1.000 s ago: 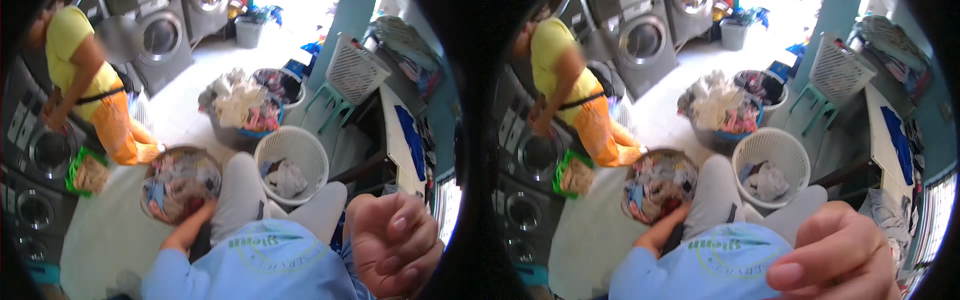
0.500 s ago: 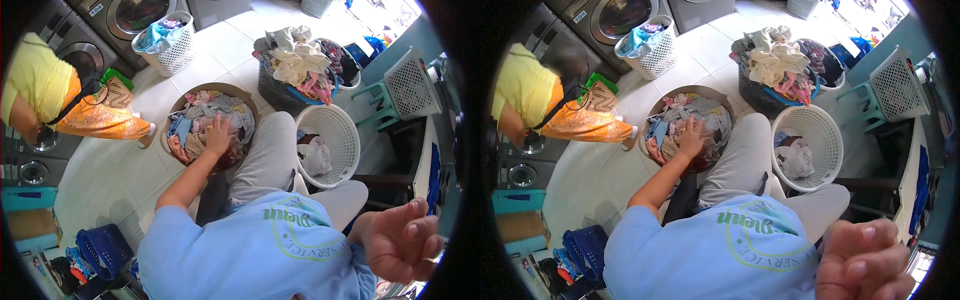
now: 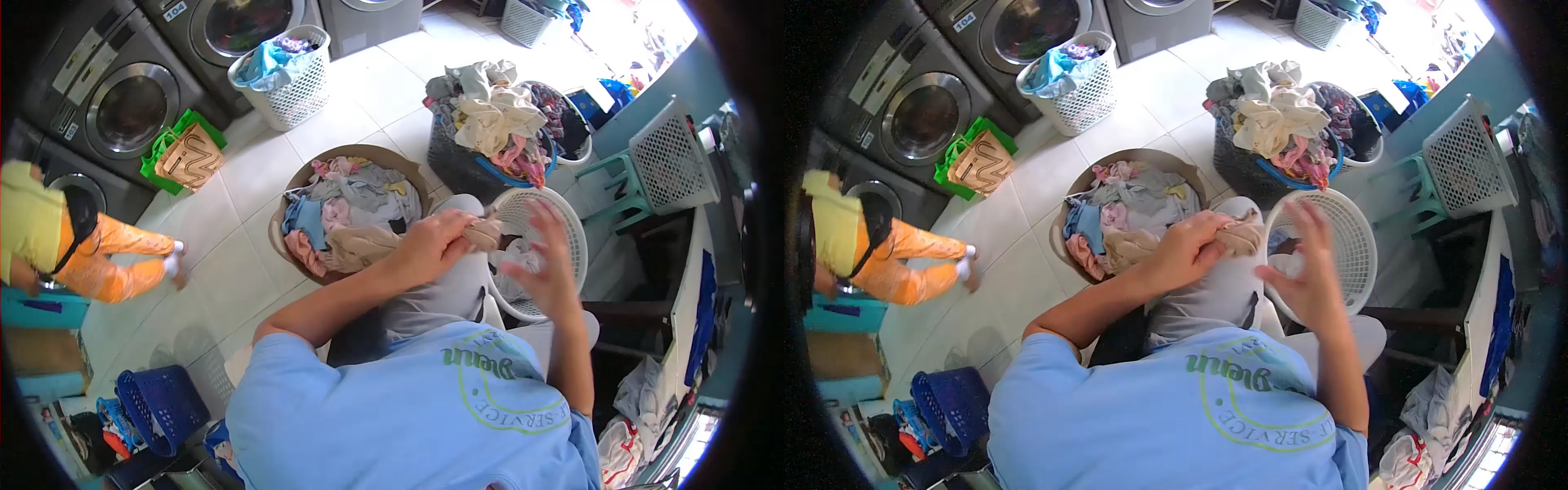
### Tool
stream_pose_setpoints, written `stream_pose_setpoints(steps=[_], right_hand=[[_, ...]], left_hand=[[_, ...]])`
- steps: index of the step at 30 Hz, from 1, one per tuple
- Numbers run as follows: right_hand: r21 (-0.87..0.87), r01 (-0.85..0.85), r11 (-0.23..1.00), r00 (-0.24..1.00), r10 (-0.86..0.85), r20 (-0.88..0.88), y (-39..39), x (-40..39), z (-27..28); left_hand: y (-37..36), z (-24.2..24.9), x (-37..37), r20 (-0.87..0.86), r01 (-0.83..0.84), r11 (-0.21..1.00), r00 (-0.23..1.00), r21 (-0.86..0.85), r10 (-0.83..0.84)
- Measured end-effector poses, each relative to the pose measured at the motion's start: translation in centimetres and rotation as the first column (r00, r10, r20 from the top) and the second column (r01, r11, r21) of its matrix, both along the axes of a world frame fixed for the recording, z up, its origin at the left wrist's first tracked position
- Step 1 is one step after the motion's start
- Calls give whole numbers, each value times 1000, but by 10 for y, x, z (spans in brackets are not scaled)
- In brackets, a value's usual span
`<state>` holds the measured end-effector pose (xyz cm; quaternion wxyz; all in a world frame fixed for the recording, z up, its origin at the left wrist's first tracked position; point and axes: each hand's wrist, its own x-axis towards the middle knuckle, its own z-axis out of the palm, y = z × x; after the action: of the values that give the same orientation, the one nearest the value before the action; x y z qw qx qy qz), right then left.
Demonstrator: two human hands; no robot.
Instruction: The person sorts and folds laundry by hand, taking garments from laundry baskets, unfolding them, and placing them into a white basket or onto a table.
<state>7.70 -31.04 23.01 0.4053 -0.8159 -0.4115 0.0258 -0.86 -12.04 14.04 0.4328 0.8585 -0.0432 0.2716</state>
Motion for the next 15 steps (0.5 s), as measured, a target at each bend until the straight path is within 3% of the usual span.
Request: stream_pose_setpoints(steps=[2,3,4,5,6,7,9,10,11,12,15], right_hand=[[-21,-47,999,998,48,27,4,3,-34],[6,-68,998,998,67,21,3,5,-46],[191,-54,980,917,124,-379,2,2,-47],[357,36,934,681,238,-692,-1,1,-46],[437,146,888,593,275,-756,-5,4,-42],[441,165,882,608,261,-750,-9,9,-35],[608,197,769,614,387,-688,-16,17,-17],[652,324,685,553,422,-718,-19,18,-10],[658,330,677,568,414,-711,-25,21,-5],[669,332,665,600,398,-694,-33,27,0],[726,220,651,606,492,-625,-59,48,7]], left_hand=[[-6,39,-5,-43,211,944,972,-254,-229],[-4,48,-4,-33,234,938,968,-255,-251],[0,55,-1,19,215,933,976,-289,-219],[-1,58,3,68,197,924,980,-326,-185],[-5,40,12,178,338,647,937,-683,-302],[-5,32,17,186,363,640,926,-678,-328],[5,18,14,-75,271,831,934,-486,-349],[12,-5,12,-69,294,827,927,-479,-369],[21,-34,11,-309,340,905,859,-256,-409],[27,-48,9,-533,415,909,765,-24,-363],[45,-10,0,-643,273,962,737,4,-207]])
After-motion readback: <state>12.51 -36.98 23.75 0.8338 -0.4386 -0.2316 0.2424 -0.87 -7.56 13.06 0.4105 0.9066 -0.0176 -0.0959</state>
